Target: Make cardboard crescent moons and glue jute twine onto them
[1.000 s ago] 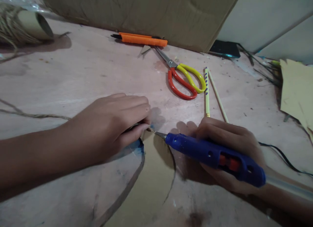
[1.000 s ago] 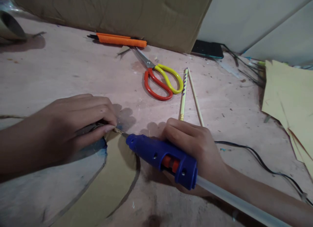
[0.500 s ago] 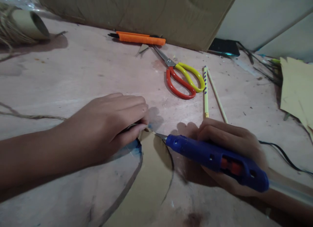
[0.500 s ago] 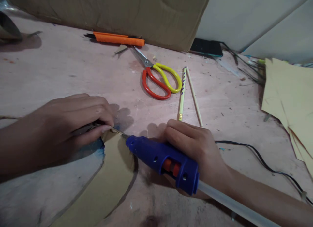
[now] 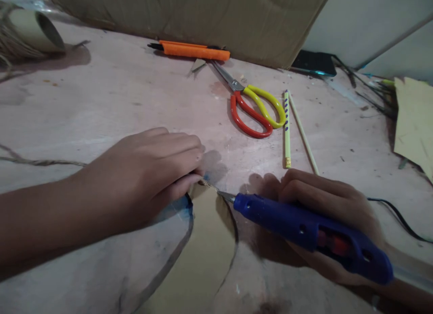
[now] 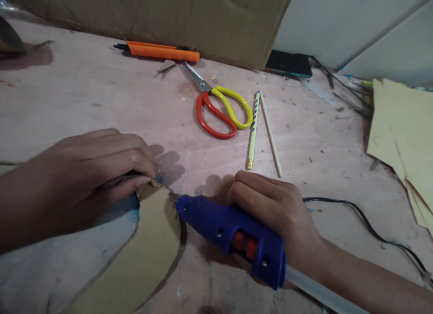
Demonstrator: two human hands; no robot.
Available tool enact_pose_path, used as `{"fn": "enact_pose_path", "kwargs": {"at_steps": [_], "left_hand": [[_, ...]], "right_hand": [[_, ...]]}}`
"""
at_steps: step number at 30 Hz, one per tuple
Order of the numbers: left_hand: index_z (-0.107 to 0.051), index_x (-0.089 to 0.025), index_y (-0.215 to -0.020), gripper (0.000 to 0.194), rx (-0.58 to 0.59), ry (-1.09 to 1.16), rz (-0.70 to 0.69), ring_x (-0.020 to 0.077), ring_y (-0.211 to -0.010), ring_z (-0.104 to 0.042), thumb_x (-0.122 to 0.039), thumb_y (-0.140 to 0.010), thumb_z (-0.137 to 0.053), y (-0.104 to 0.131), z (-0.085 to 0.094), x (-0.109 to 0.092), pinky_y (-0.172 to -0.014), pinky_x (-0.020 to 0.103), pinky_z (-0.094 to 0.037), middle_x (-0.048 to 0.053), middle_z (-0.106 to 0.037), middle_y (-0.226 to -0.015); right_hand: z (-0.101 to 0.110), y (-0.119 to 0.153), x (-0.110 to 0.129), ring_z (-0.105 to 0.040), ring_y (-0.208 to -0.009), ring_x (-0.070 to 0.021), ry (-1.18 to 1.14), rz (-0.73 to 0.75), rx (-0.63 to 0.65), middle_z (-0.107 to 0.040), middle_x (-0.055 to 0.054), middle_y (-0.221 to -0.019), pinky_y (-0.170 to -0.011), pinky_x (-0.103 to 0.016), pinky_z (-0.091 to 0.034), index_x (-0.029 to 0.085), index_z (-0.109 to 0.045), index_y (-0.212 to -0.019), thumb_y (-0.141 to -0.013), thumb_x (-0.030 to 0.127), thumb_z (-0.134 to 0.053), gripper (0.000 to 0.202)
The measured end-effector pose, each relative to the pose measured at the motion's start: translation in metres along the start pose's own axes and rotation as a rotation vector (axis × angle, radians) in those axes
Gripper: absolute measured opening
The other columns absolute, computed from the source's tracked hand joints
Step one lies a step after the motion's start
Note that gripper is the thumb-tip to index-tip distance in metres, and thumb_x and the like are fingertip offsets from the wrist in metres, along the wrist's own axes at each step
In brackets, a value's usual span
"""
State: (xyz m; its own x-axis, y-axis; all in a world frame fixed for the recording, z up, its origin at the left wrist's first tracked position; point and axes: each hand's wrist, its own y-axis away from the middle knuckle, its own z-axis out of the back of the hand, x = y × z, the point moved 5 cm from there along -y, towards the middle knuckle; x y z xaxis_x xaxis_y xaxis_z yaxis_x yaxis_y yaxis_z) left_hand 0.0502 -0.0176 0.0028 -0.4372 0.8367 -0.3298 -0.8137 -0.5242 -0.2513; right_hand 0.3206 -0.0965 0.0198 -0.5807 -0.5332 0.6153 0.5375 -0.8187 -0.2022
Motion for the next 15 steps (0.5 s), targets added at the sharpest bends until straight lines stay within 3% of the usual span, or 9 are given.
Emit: {"fn": "enact_pose_path", "kwargs": {"at_steps": [7,15], "left_hand": [[-0.068,-0.028,-0.103,0.03,0.091,-0.043,0.063,0.0278,-0.09,-0.07,-0.02,-0.122,-0.045,-0.0002,0.0055,-0.0072,-0.086,0.045,-0.051,0.004,-0.079,-0.101],[-0.067,-0.028,-0.101,0.029,0.002,-0.018,-0.021,0.0275,-0.083,-0.068,-0.021,-0.119,-0.047,0.0014,0.0014,-0.0021,-0.079,0.046,-0.049,0.004,-0.076,-0.096]], "right_hand": [[0.0008,0.0013,0.0016,-0.062,-0.069,-0.015,-0.008,0.025,-0.027,-0.062,0.002,-0.085,-0.057,-0.032,-0.047,0.027,-0.06,-0.103,-0.106,0.027,-0.072,0.013],[0.0041,0.0005,0.0015,-0.061,-0.067,-0.0119,0.012,0.034,-0.019,-0.061,0.004,-0.084,-0.058,-0.027,-0.047,0.027,-0.06,-0.099,-0.104,0.024,-0.07,0.011]]}}
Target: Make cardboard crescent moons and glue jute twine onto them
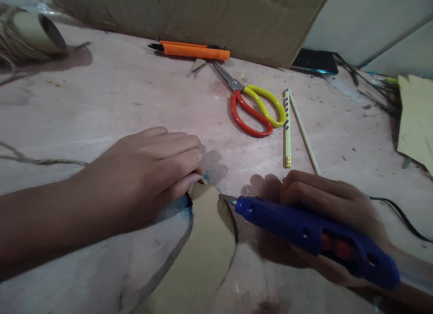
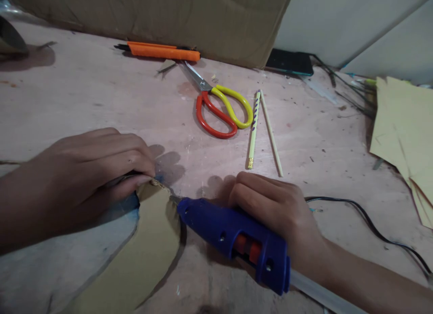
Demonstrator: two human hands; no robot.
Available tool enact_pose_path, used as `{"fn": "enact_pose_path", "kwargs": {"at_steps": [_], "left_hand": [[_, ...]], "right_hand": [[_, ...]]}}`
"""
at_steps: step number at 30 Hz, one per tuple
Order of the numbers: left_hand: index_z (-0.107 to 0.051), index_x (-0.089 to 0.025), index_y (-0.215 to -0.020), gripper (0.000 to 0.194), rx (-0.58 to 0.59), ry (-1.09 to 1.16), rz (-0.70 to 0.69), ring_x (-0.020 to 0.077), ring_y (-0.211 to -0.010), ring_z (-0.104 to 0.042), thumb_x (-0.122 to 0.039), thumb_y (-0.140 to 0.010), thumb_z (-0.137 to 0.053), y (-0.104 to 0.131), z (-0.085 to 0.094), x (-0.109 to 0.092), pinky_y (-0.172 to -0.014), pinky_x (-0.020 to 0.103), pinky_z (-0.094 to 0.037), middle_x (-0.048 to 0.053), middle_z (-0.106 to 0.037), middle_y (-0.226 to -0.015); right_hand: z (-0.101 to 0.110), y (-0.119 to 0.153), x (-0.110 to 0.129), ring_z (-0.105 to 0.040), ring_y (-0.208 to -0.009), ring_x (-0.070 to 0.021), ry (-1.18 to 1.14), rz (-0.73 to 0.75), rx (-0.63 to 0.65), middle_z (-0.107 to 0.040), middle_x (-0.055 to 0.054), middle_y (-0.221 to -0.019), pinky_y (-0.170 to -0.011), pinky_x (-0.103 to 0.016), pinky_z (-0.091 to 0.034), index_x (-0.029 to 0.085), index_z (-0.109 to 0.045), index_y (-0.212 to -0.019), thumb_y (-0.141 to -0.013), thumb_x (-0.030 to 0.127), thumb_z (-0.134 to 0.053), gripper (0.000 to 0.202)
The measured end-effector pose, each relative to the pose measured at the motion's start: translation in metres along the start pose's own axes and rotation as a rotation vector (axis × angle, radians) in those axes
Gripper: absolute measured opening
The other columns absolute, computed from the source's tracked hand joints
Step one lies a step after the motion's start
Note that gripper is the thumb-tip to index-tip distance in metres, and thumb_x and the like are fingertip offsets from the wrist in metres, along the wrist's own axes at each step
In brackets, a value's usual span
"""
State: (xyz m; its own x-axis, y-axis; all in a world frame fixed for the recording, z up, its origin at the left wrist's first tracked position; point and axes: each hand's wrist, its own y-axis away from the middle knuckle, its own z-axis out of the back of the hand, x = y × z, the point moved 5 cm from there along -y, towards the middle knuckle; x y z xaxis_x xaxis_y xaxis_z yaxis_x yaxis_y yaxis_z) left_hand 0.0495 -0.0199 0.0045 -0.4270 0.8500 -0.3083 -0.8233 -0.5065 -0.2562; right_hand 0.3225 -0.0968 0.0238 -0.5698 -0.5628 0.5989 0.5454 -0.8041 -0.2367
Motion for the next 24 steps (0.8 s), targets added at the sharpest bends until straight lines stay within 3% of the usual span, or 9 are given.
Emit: {"fn": "enact_pose_path", "kwargs": {"at_steps": [7,14,19,24], "left_hand": [[-0.065,-0.028,-0.096,0.028,0.055,-0.054,0.02,0.0258,-0.083,-0.069,-0.018,-0.115,-0.047,-0.005,0.003,-0.004,-0.079,0.045,-0.051,0.004,-0.078,-0.095],[-0.067,-0.027,-0.103,0.027,0.038,-0.062,0.006,0.0258,-0.083,-0.068,-0.015,-0.117,-0.047,-0.004,0.005,-0.005,-0.08,0.045,-0.051,0.004,-0.077,-0.098],[-0.065,-0.029,-0.096,0.028,0.031,-0.091,-0.007,0.027,-0.08,-0.068,-0.015,-0.113,-0.048,-0.004,0.006,-0.007,-0.078,0.046,-0.051,0.004,-0.078,-0.096],[-0.067,-0.026,-0.11,0.025,0.038,-0.179,-0.091,0.0293,-0.087,-0.07,-0.009,-0.114,-0.049,-0.001,0.006,-0.011,-0.082,0.048,-0.052,0.006,-0.08,-0.103]], "right_hand": [[-0.005,0.005,-0.001,-0.059,-0.065,-0.0139,-0.023,0.013,-0.017,-0.059,0.003,-0.085,-0.055,-0.03,-0.044,0.027,-0.056,-0.102,-0.102,0.021,-0.071,0.016],[-0.004,0.008,-0.003,-0.061,-0.069,-0.0148,-0.036,-0.008,-0.009,-0.061,0.003,-0.086,-0.06,-0.033,-0.046,0.028,-0.057,-0.1,-0.104,0.023,-0.069,0.014],[-0.003,0.01,-0.003,-0.062,-0.07,-0.0134,-0.054,-0.017,-0.014,-0.063,0.003,-0.085,-0.06,-0.032,-0.046,0.027,-0.058,-0.099,-0.099,0.021,-0.072,0.016],[-0.004,0.012,-0.004,-0.059,-0.068,-0.0114,-0.047,-0.017,-0.007,-0.061,0.005,-0.086,-0.06,-0.03,-0.045,0.027,-0.057,-0.098,-0.092,0.015,-0.079,0.026]]}}
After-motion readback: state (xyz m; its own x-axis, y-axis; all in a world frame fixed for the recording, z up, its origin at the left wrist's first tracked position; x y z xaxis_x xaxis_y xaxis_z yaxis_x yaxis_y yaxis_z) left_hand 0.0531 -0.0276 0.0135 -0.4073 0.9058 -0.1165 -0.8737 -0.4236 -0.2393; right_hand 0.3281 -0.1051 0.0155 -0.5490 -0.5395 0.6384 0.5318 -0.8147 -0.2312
